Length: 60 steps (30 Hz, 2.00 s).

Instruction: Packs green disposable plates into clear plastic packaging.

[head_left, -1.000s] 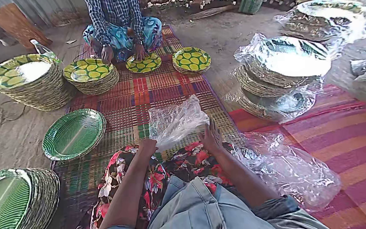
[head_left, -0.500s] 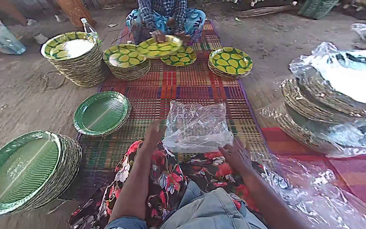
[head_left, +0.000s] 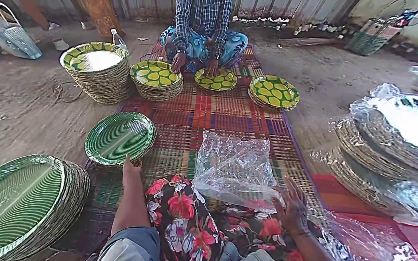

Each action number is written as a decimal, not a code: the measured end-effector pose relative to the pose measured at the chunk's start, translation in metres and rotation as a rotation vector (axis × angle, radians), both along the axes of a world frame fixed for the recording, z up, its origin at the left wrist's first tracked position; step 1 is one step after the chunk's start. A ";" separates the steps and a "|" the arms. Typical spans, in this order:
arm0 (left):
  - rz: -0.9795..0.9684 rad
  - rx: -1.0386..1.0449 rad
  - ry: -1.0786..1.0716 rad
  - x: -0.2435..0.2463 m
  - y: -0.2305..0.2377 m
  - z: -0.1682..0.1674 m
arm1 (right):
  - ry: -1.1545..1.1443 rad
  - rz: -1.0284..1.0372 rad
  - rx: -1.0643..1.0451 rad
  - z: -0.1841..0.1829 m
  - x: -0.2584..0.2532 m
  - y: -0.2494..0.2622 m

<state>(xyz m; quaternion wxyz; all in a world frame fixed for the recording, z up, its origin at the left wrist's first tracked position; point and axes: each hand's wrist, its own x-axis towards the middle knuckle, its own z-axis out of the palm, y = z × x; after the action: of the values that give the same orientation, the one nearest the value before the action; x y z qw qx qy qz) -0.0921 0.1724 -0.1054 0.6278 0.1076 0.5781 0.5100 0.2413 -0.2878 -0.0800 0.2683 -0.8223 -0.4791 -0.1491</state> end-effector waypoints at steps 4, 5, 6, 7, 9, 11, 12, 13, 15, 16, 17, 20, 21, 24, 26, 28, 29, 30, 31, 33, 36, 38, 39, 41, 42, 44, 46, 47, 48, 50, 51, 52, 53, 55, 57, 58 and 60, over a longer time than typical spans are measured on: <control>-0.024 -0.016 0.117 -0.005 0.024 -0.022 | 0.044 -0.008 -0.037 -0.002 0.001 0.004; -0.032 -0.015 0.130 -0.005 0.027 -0.026 | 0.053 -0.008 -0.042 -0.002 0.001 0.006; -0.023 -0.009 0.132 -0.004 0.026 -0.025 | 0.062 -0.008 -0.044 -0.002 0.003 0.007; 0.000 0.004 0.121 -0.002 0.022 -0.022 | 0.068 -0.011 -0.041 -0.003 0.003 0.007; 0.071 0.068 0.062 0.001 0.008 -0.010 | 0.072 -0.022 -0.022 -0.005 0.005 0.007; 0.101 0.139 0.007 -0.001 -0.010 -0.001 | 0.094 -0.036 -0.015 -0.008 0.007 0.005; 0.098 0.158 -0.007 -0.005 -0.018 0.003 | 0.102 -0.043 -0.002 -0.008 0.007 0.005; 0.090 0.169 -0.008 -0.008 -0.027 0.009 | 0.105 -0.048 0.011 -0.008 0.006 0.004; 0.051 0.189 -0.015 -0.012 -0.044 0.026 | 0.112 -0.053 0.047 -0.006 0.005 0.004; 0.031 0.198 -0.020 -0.010 -0.052 0.035 | 0.112 -0.055 0.062 -0.004 0.004 0.004; 0.008 0.209 -0.030 -0.006 -0.063 0.045 | 0.105 -0.056 0.079 -0.002 0.003 0.003; -0.062 0.271 -0.066 0.014 -0.102 0.071 | 0.063 -0.031 0.148 0.005 0.000 0.002; -0.092 0.298 -0.077 0.024 -0.117 0.083 | 0.059 -0.018 0.175 0.010 -0.003 0.003; -0.240 0.375 -0.132 0.059 -0.162 0.125 | 0.310 0.039 0.278 0.035 -0.031 0.005; -0.385 0.416 -0.148 0.083 -0.200 0.146 | 0.923 0.116 0.389 0.064 -0.060 0.006; -0.553 0.436 -0.093 0.105 -0.241 0.158 | 1.467 0.160 0.534 0.088 -0.075 0.007; -0.664 0.445 -0.067 0.114 -0.262 0.161 | 1.588 0.177 0.599 0.098 -0.078 0.007; -0.785 0.471 -0.039 0.121 -0.281 0.161 | 1.621 0.148 0.696 0.109 -0.082 0.005; -0.910 0.502 -0.039 0.127 -0.296 0.160 | 1.617 0.060 0.805 0.120 -0.084 0.002; -1.138 0.580 -0.047 0.134 -0.322 0.161 | 1.629 -0.223 0.963 0.132 -0.080 -0.009; -1.515 0.850 -0.020 0.137 -0.330 0.154 | 1.617 -0.452 1.037 0.117 -0.061 -0.045; -1.735 1.099 0.185 0.140 -0.313 0.139 | 1.558 -0.438 1.137 0.106 -0.047 -0.075; -1.796 1.133 0.375 0.139 -0.303 0.131 | 1.523 -0.470 1.186 0.102 -0.043 -0.089; -1.808 1.092 0.827 0.138 -0.282 0.112 | 1.469 -0.545 1.269 0.097 -0.034 -0.116; -1.810 1.035 1.004 0.137 -0.271 0.103 | 1.451 -0.569 1.296 0.095 -0.032 -0.130; -1.895 0.871 1.239 0.135 -0.256 0.093 | 1.435 -0.595 1.317 0.091 -0.031 -0.156; -2.001 0.753 1.343 0.134 -0.250 0.090 | 1.427 -0.602 1.283 0.086 -0.038 -0.176; -2.040 0.727 1.366 0.138 -0.251 0.090 | 1.418 -0.583 1.253 0.083 -0.039 -0.185; -2.065 0.728 1.389 0.144 -0.254 0.092 | 1.416 -0.552 1.219 0.079 -0.039 -0.192; -2.050 0.804 1.448 0.159 -0.264 0.093 | 1.419 -0.484 1.159 0.073 -0.040 -0.203; -2.015 0.856 1.473 0.169 -0.266 0.091 | 1.419 -0.472 1.144 0.074 -0.039 -0.202; -1.975 0.922 1.480 0.179 -0.267 0.086 | 1.417 -0.477 1.132 0.076 -0.040 -0.197; -1.947 0.970 1.483 0.188 -0.265 0.078 | 1.418 -0.488 1.116 0.079 -0.041 -0.191; -1.987 0.930 1.514 0.202 -0.262 0.064 | 1.439 -0.481 1.092 0.087 -0.043 -0.176; -2.070 0.803 1.556 0.202 -0.261 0.046 | 1.464 -0.456 1.073 0.090 -0.044 -0.165; -2.089 0.757 1.571 0.199 -0.260 0.037 | 1.468 -0.455 1.065 0.090 -0.044 -0.160; -2.125 0.653 1.590 0.193 -0.262 0.032 | 1.468 -0.475 1.046 0.090 -0.046 -0.154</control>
<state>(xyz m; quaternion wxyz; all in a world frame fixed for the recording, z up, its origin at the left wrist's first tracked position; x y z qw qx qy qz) 0.1006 -0.0897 -0.0730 0.1611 0.8994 0.2735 -0.3005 0.1953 -0.4415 0.0100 0.8030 -0.5615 0.1194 0.1602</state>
